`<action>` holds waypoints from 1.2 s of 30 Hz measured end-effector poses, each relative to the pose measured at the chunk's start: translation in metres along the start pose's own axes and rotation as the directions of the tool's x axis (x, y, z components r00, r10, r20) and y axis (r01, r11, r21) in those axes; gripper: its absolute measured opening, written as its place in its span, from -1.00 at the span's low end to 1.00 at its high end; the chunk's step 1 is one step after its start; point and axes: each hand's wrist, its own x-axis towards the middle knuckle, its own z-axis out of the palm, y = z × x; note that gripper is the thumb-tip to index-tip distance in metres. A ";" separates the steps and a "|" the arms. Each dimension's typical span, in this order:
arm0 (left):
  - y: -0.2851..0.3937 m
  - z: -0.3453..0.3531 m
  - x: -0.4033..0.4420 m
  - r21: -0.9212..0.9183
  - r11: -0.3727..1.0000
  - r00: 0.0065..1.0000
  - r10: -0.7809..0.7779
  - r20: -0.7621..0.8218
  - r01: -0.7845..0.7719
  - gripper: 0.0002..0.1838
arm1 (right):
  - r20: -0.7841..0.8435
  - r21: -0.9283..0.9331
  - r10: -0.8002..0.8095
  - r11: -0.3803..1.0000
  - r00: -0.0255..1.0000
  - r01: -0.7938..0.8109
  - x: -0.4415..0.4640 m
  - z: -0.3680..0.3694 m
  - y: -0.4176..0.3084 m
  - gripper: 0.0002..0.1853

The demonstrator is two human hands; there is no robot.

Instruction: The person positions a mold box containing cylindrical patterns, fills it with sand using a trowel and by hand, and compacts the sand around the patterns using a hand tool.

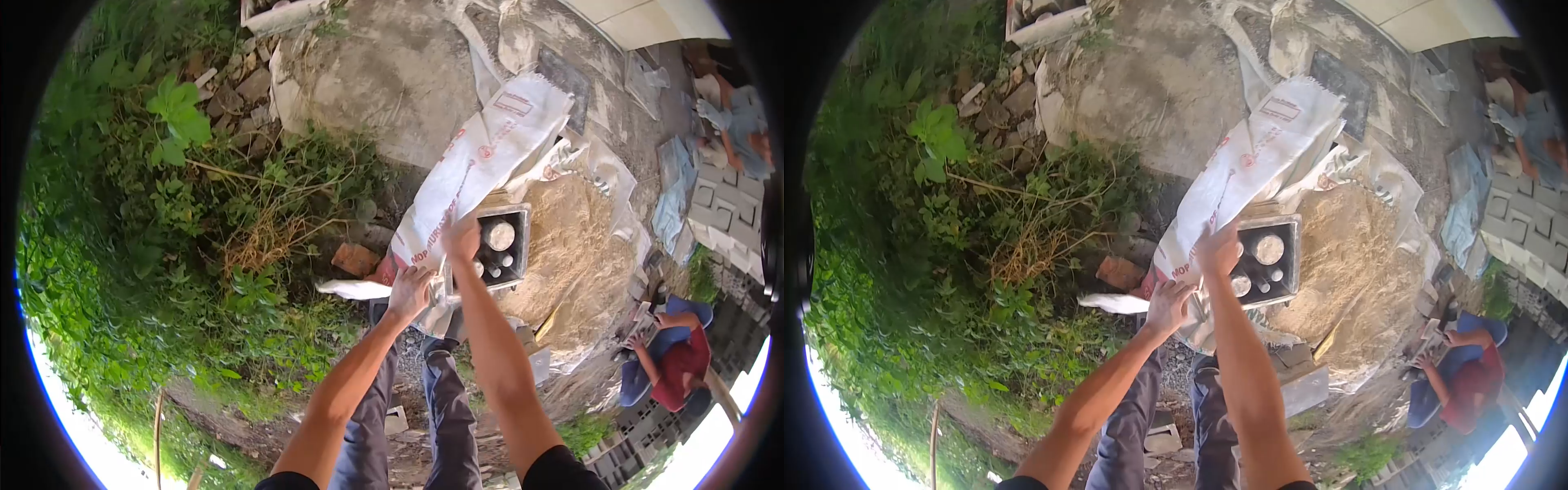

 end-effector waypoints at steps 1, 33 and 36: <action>-0.001 -0.009 -0.004 -0.011 1.000 1.000 -0.016 -0.007 0.016 -0.68 | 0.054 -0.001 0.139 0.990 0.989 -0.139 0.018 -0.004 -0.002 -0.50; -0.046 -0.067 -0.079 -0.509 0.691 0.838 -0.531 0.126 0.514 -0.63 | 0.673 0.297 -0.381 0.924 0.634 0.241 -0.211 0.008 0.195 -0.64; -0.019 -0.059 -0.122 -0.847 0.440 0.709 -0.696 -0.111 0.299 -0.68 | 0.804 0.321 -0.409 0.909 0.431 0.265 -0.244 0.020 0.183 -0.59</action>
